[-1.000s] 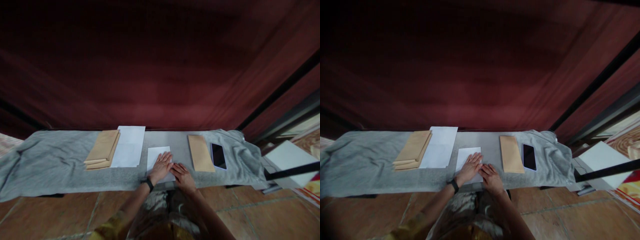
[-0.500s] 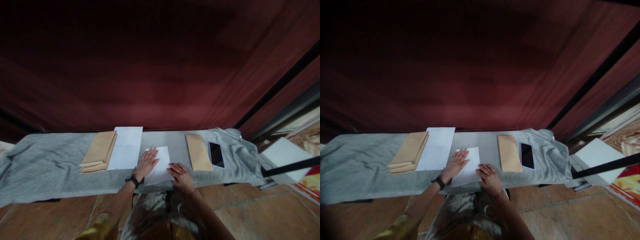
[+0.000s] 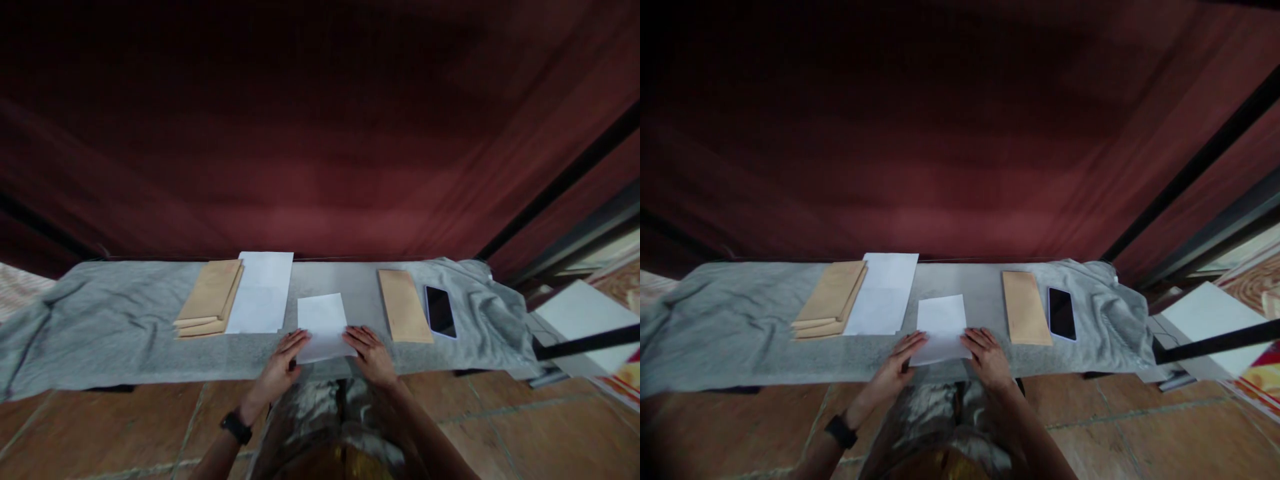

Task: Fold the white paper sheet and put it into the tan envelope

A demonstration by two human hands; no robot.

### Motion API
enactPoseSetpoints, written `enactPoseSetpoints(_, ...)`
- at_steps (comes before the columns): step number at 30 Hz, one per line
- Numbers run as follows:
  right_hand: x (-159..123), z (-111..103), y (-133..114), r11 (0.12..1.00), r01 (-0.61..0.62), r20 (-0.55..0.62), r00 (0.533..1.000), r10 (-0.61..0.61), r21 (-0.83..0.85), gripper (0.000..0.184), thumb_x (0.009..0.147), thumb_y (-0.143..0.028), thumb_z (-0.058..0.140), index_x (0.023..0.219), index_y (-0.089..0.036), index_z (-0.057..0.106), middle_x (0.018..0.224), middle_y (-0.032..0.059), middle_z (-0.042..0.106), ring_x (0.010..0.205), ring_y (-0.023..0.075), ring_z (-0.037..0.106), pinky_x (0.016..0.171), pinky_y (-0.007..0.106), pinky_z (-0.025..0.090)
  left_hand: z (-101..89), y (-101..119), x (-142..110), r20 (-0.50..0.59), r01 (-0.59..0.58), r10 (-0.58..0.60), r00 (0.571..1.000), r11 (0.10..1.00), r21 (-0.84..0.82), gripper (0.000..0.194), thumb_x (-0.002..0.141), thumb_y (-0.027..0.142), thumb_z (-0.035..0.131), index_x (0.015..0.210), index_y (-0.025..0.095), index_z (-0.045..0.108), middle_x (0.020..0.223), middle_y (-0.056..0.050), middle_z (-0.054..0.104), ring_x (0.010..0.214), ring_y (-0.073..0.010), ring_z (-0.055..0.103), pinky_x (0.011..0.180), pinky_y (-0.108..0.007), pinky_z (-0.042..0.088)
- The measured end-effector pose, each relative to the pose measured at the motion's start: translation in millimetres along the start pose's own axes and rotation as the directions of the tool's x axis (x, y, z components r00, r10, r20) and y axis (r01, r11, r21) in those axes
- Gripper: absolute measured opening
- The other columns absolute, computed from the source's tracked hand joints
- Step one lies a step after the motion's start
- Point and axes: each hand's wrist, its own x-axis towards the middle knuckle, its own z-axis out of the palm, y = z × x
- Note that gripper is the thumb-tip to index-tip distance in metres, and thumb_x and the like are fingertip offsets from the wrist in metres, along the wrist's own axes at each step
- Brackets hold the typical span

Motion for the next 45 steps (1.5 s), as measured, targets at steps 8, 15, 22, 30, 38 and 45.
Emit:
enactPoseSetpoints(8, 0.6, -3.4, 12.1, 0.992, -0.045, -0.075, 0.996, 0.055, 0.122, 0.049, 0.095, -0.009, 0.044, 0.132, -0.029, 0.068, 0.137, 0.0026, 0.068, 0.13, 0.0189, 0.06, 0.113, 0.046, 0.049, 7.7, 4.8, 7.6, 0.038, -0.061, 0.056, 0.998, 0.984, 0.166, 0.083, 0.071, -0.009, 0.04, 0.139, 0.032, 0.062, 0.152, 0.0, 0.056, 0.146, -0.0176, 0.044, 0.125, -0.052, 0.033)
enactPoseSetpoints(15, 56.9, 9.4, -19.3, 0.99, 0.141, 0.119, 0.983, -0.142, 0.018, 0.043, 0.104, -0.025, 0.048, 0.147, -0.023, 0.055, 0.155, 0.0049, 0.051, 0.144, 0.0192, 0.046, 0.123, 0.045, 0.035, 10.7, 7.6, 7.3, 0.092, -0.145, 0.125, 0.988, 0.953, 0.265, 0.085, 0.068, -0.01, 0.04, 0.14, 0.031, 0.06, 0.154, -0.002, 0.053, 0.147, -0.0187, 0.043, 0.125, -0.052, 0.031)
enactPoseSetpoints(22, 98.1, 43.7, -29.3, 0.965, 0.226, 0.207, 0.959, -0.196, -0.136, 0.042, 0.108, -0.033, 0.042, 0.149, -0.026, 0.052, 0.161, 0.0032, 0.041, 0.148, 0.0211, 0.04, 0.124, 0.046, 0.031, 17.3, 3.8, 5.7, 0.047, -0.186, 0.181, 0.982, 0.925, 0.331, 0.085, 0.07, -0.011, 0.041, 0.142, 0.03, 0.058, 0.151, -0.001, 0.056, 0.145, -0.0182, 0.045, 0.125, -0.05, 0.034)
enactPoseSetpoints(30, 114.6, 38.9, 11.6, 0.962, 0.09, 0.104, 0.992, -0.065, -0.258, 0.046, 0.107, -0.032, 0.043, 0.153, -0.027, 0.047, 0.162, 0.0033, 0.039, 0.148, 0.0244, 0.04, 0.123, 0.049, 0.031, 16.0, 6.0, 4.5, 0.028, -0.178, 0.179, 0.984, 0.927, 0.329, 0.082, 0.072, -0.011, 0.041, 0.142, 0.029, 0.057, 0.153, 0.001, 0.054, 0.145, -0.0163, 0.044, 0.125, -0.048, 0.034)
enactPoseSetpoints(38, 88.5, 17.6, 46.7, 0.991, -0.02, 0.0, 1.0, 0.02, -0.134, 0.042, 0.103, -0.026, 0.045, 0.143, -0.023, 0.059, 0.152, 0.0077, 0.054, 0.141, 0.0229, 0.05, 0.121, 0.049, 0.036, 16.6, 7.3, 7.5, -0.035, -0.129, 0.142, 0.989, 0.959, 0.252, 0.073, 0.08, -0.008, 0.043, 0.142, 0.027, 0.058, 0.147, -0.002, 0.061, 0.138, -0.0168, 0.052, 0.119, -0.045, 0.041)
enactPoseSetpoints(45, 23.6, 2.6, 50.5, 0.998, 0.038, -0.03, 0.999, -0.036, 0.055, 0.045, 0.098, -0.013, 0.044, 0.133, -0.028, 0.067, 0.142, 0.0061, 0.064, 0.135, 0.0214, 0.056, 0.116, 0.053, 0.041, 8.7, 10.3, 21.9, -0.097, -0.01, 0.019, 0.995, 0.996, 0.089, 0.062, 0.082, -0.005, 0.045, 0.128, 0.028, 0.069, 0.132, -0.003, 0.071, 0.126, -0.0193, 0.061, 0.111, -0.045, 0.047)
